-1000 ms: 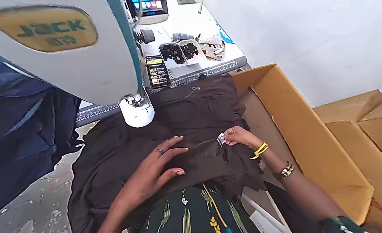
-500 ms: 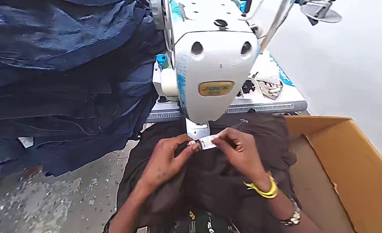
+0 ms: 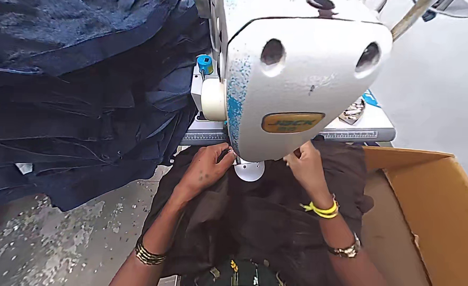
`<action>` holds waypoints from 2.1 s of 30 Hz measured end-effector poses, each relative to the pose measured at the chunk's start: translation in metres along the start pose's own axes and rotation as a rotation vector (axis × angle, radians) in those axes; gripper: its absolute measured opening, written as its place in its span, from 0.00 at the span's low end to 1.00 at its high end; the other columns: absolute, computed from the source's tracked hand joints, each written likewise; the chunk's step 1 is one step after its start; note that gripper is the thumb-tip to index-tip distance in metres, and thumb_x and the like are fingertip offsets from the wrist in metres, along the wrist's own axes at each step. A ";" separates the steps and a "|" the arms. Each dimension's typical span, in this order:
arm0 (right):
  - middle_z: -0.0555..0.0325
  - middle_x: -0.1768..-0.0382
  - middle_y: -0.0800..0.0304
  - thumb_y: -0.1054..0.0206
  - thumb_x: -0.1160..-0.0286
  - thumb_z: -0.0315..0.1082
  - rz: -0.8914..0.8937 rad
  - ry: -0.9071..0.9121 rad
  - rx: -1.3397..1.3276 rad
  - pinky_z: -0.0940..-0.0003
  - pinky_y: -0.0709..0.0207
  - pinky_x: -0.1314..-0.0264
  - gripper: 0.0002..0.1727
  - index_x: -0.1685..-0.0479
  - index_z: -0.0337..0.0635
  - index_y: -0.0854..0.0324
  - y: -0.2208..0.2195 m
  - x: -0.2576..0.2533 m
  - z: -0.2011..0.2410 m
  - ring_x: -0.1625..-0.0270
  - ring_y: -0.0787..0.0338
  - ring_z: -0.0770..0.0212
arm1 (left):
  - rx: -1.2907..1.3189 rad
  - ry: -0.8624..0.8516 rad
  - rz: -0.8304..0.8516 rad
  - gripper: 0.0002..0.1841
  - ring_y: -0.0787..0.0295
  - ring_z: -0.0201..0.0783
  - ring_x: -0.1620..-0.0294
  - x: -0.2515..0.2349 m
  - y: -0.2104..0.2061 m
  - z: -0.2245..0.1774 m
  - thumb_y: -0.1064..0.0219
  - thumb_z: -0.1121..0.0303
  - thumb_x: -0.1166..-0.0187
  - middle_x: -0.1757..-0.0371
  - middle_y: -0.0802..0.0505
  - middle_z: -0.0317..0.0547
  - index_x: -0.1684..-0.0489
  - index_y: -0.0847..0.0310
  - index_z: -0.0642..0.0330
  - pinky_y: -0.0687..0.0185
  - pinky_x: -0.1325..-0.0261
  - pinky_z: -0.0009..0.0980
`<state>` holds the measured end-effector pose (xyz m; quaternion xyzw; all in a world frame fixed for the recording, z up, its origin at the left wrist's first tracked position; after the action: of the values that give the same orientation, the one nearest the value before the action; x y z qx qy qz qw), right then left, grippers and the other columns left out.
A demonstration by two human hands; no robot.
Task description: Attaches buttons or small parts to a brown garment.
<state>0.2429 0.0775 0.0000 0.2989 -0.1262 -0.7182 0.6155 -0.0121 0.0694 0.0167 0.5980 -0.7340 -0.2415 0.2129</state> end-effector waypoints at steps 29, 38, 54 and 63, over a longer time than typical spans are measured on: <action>0.57 0.71 0.11 0.28 0.29 0.34 -0.170 0.311 0.178 0.78 0.24 0.64 0.10 0.61 0.35 0.11 0.038 -0.022 -0.011 0.70 0.17 0.75 | 0.016 -0.023 -0.095 0.14 0.23 0.22 0.70 0.007 -0.012 0.007 0.40 0.59 0.16 0.75 0.18 0.29 0.67 0.15 0.54 0.27 0.61 0.29; 0.57 0.82 0.16 0.38 0.19 0.30 -0.001 1.133 0.321 0.65 0.28 0.73 0.12 0.72 0.41 0.14 -0.019 0.010 0.047 0.76 0.16 0.57 | -0.392 0.270 -0.542 0.27 0.13 0.70 0.46 0.076 0.092 0.090 0.49 0.54 0.09 0.50 0.12 0.77 0.36 0.22 0.76 0.28 0.43 0.73; 0.56 0.66 0.07 0.28 0.32 0.65 0.613 0.330 0.138 0.51 0.17 0.63 0.33 0.47 0.42 0.14 0.012 0.064 0.037 0.64 0.08 0.56 | -0.100 -0.378 -0.011 0.17 0.10 0.30 0.64 0.078 -0.036 0.004 0.41 0.58 0.12 0.66 0.06 0.42 0.60 0.09 0.60 0.14 0.55 0.31; 0.47 0.44 0.08 0.30 0.23 0.33 0.118 0.287 0.355 0.45 0.17 0.41 0.12 0.44 0.41 0.11 0.000 0.055 -0.012 0.39 0.10 0.43 | -0.396 0.090 -0.216 0.15 0.10 0.59 0.51 0.068 0.036 0.078 0.33 0.58 0.16 0.57 0.07 0.58 0.50 0.10 0.62 0.22 0.45 0.65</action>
<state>0.2468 0.0270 -0.0241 0.4937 -0.1792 -0.5977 0.6057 -0.1000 0.0163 -0.0218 0.6300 -0.5937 -0.3751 0.3315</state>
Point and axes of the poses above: each hand's wrist, its own x-axis away from the middle knuckle, its own y-axis out of the back of the hand, z = x × y, the point moved 2 cm from there along -x, towards the middle knuckle
